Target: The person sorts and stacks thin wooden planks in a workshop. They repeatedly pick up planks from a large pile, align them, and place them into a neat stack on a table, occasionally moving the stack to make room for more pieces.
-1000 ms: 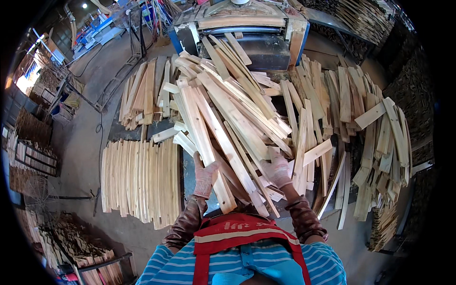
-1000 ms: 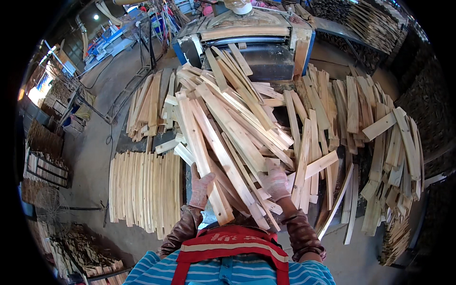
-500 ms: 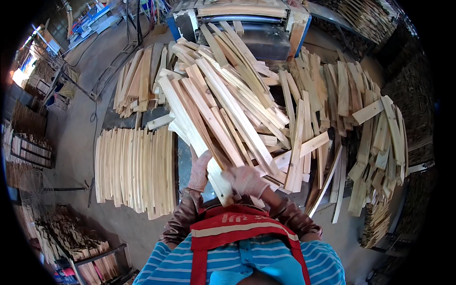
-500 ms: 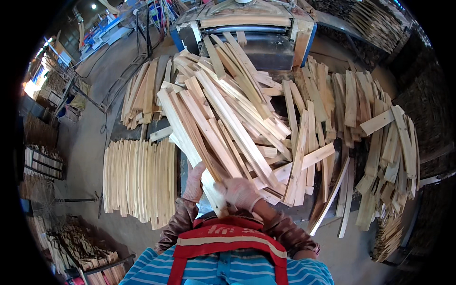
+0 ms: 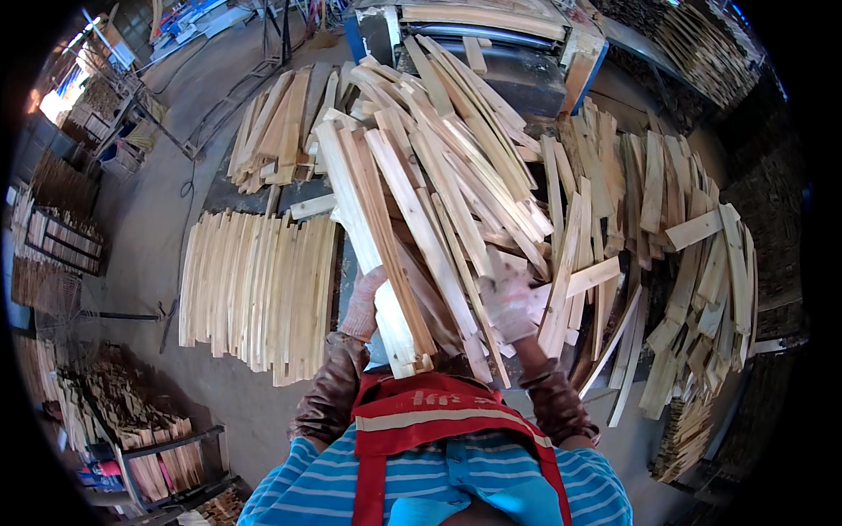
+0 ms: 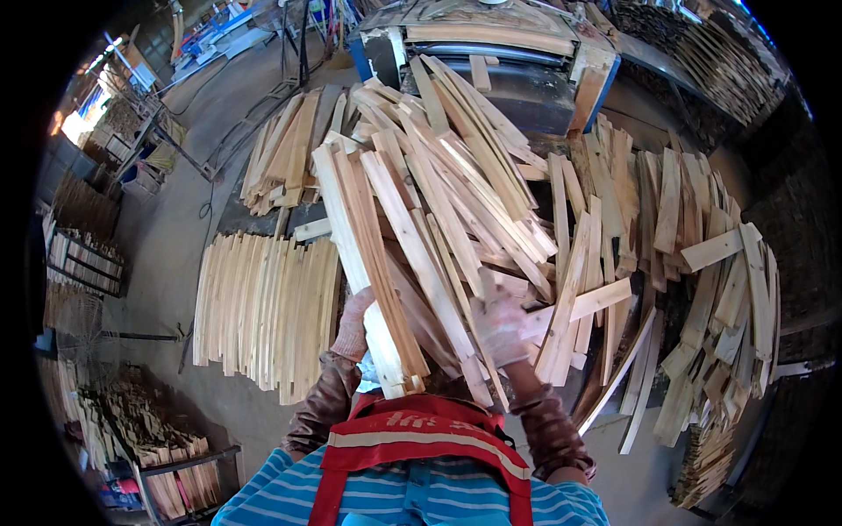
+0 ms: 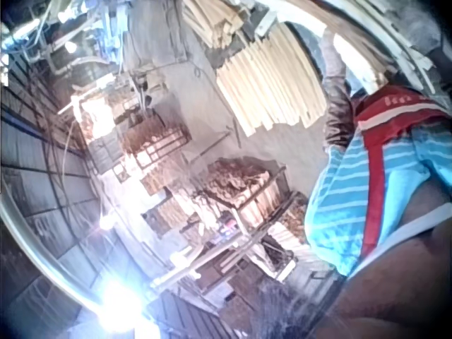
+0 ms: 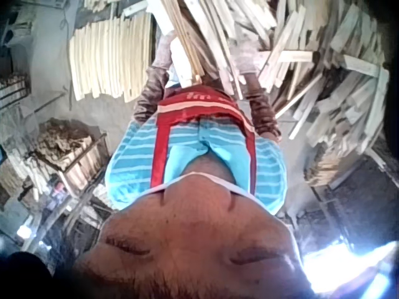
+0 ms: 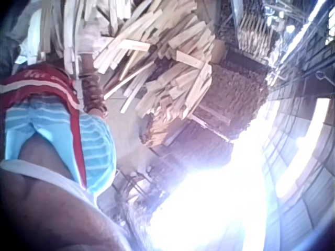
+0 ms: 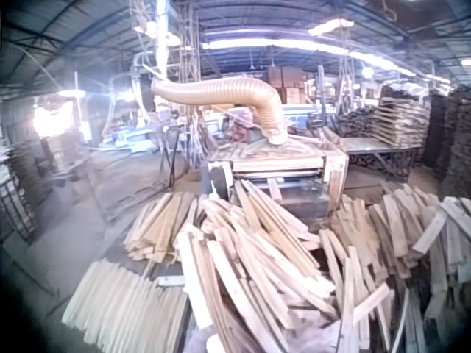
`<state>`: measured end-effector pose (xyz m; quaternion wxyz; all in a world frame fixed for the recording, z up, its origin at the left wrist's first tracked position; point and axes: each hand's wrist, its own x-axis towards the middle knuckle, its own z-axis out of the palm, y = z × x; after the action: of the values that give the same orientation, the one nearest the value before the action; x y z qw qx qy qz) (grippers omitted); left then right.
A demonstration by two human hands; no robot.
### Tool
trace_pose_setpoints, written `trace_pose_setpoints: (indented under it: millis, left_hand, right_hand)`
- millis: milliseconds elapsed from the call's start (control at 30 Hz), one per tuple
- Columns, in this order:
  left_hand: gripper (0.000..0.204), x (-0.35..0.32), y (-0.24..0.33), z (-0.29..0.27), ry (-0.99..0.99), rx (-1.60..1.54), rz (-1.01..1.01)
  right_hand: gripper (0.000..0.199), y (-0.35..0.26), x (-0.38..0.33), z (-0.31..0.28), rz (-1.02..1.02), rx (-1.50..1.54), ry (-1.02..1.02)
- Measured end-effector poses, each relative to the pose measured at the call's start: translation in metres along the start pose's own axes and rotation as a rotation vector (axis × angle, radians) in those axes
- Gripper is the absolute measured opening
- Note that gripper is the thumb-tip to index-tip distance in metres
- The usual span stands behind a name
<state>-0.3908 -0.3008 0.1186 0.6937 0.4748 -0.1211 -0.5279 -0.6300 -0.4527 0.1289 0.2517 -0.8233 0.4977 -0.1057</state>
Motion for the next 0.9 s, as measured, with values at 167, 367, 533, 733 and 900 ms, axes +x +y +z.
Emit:
trace_pose_setpoints:
  millis: [167, 367, 533, 733, 900]
  left_hand:
    - [0.074, 0.01, -0.009, 0.002, -0.019, -0.04, 0.006]
    - [0.075, 0.004, -0.001, -0.001, 0.086, 0.104, 0.122]
    - [0.117, 0.002, -0.01, -0.056, 0.261, 0.199, 0.365]
    - [0.105, -0.021, 0.002, -0.103, 0.662, 0.364, 0.333]
    - [0.097, -0.046, 0.005, -0.193, 1.002, 0.305, 0.191]
  right_hand:
    - [0.086, -0.025, -0.016, 0.087, -0.272, -0.344, 0.242]
    - [0.085, -0.024, -0.021, 0.087, -0.244, -0.217, 0.175]
    - [0.071, -0.068, -0.037, 0.072, -0.182, 0.572, 0.021]
    - [0.086, -0.198, -0.052, 0.117, -0.332, 0.44, -0.349]
    - [0.091, -0.258, -0.046, 0.192, -0.489, 0.24, -0.646]
